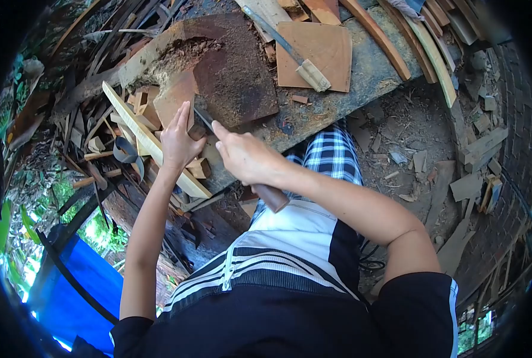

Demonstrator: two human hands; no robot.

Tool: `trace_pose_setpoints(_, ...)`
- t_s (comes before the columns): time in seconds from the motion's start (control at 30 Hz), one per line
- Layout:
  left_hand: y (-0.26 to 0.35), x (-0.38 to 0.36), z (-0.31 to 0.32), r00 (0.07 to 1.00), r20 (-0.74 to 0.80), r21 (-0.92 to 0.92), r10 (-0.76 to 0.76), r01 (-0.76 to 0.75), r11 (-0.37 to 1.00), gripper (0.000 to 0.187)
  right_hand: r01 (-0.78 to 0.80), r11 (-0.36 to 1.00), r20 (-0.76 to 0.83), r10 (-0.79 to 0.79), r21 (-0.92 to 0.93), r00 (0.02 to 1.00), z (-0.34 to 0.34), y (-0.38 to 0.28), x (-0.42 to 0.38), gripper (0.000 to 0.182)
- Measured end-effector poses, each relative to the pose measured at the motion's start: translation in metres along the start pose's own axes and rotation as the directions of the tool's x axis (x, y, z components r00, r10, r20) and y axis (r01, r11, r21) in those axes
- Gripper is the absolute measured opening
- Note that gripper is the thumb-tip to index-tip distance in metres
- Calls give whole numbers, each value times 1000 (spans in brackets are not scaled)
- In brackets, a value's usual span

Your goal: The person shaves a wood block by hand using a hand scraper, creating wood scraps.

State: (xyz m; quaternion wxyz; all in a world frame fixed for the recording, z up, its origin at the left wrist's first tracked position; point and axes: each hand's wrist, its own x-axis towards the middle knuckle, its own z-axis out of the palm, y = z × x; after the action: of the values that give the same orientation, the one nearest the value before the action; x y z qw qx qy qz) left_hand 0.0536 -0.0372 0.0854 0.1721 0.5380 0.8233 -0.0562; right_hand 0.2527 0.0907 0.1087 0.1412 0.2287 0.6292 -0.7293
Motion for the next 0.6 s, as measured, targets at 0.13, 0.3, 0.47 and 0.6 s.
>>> trace_pose_setpoints(0.13,-1,-2,5,999,-37,19,13,-12,1000,90,-43,991,24,40,130,999,11,-3,-3,57)
trace_pose_setpoints(0.3,-1,-1,3,1000,-27,5,9,-8,1000,88,-101,928,-22,116,359,993,21,-7,28,59)
trace_pose_setpoints(0.47,-6,1,3,999,-25,-15,41,-42,999,85,-123,943,5,128,309,992,21,-15,5,59)
trace_pose_setpoints(0.6,-8,7,3,997,-68,-9,24,-25,1000,83,-118,948,-35,134,295,990,21,-5,30,59)
